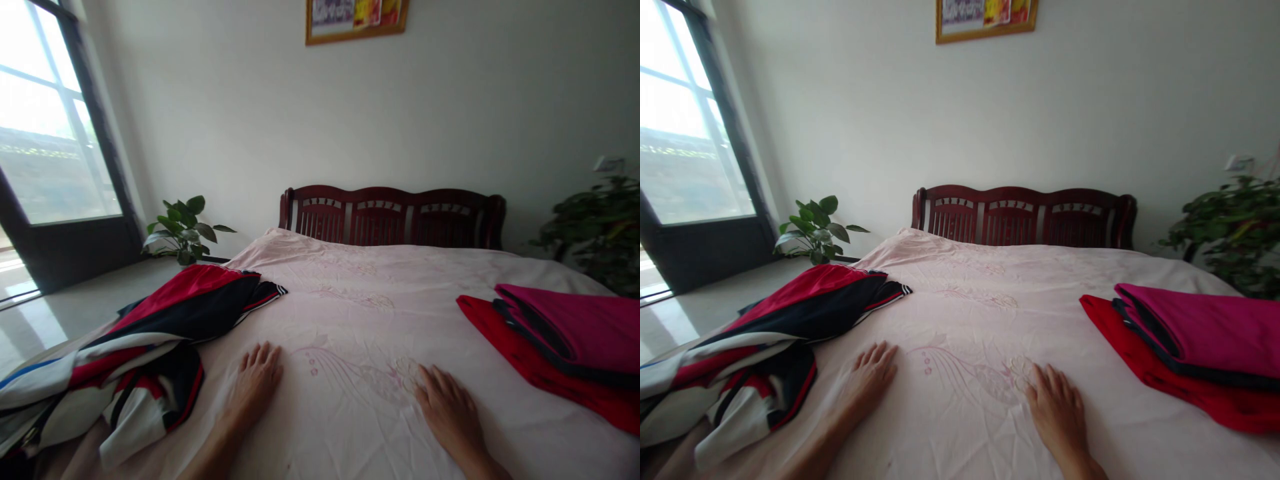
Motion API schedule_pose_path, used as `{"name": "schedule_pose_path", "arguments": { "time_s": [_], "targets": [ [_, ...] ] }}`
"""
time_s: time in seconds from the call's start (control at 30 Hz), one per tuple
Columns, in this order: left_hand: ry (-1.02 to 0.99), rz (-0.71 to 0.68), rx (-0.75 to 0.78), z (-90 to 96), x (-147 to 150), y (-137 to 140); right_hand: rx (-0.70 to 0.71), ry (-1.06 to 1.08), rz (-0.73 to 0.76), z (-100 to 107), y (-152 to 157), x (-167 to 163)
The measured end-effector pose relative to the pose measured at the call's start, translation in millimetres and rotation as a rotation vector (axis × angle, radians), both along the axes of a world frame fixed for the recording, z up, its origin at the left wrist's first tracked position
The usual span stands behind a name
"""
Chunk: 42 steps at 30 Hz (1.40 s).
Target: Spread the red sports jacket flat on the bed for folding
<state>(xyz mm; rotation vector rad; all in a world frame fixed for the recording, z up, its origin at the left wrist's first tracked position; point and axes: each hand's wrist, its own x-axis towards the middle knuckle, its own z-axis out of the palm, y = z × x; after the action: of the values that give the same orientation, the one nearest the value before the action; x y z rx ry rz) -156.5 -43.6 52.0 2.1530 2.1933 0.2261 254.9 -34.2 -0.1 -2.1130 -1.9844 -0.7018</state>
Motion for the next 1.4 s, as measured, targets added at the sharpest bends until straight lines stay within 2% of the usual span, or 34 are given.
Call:
{"name": "schedule_pose_path", "arguments": {
  "time_s": [0.27, 0.6, 0.93, 1.03, 1.1, 1.17, 1.27, 1.33, 1.4],
  "targets": [
    [0.001, 0.009, -0.002, 0.1, 0.5, 0.4, 0.005, 0.007, 0.014, -3.6, 1.3, 3.0],
    [-0.009, 0.006, 0.021, -1.3, 0.0, 0.7, -0.009, 0.029, 0.045, -20.1, 9.6, 17.8],
    [-0.039, -0.006, 0.030, 3.5, 1.5, -1.9, 0.042, -0.003, 0.043, -13.9, 5.7, 10.4],
    [-0.121, -0.027, 0.055, 3.1, -0.6, -2.3, 0.016, 0.020, 0.096, -11.3, 6.0, 13.6],
    [-0.200, -0.027, 0.125, 3.3, -7.4, -0.8, 0.025, 0.039, 0.109, -10.1, 5.6, 13.7],
    [-0.241, 0.028, 0.263, 7.4, -21.6, 1.3, 0.048, 0.065, 0.109, -8.8, 4.3, 11.2],
    [-0.177, 0.244, 0.457, 23.6, -61.1, 1.5, 0.070, 0.110, 0.133, -4.7, 1.4, 6.0],
    [-0.085, 0.436, 0.479, 38.9, -99.4, -2.7, 0.068, 0.132, 0.150, -0.4, 0.0, 4.3],
    [0.013, 0.608, 0.414, 53.8, -143.5, -10.7, 0.059, 0.140, 0.161, 3.5, -0.3, 5.0]
  ]
}}
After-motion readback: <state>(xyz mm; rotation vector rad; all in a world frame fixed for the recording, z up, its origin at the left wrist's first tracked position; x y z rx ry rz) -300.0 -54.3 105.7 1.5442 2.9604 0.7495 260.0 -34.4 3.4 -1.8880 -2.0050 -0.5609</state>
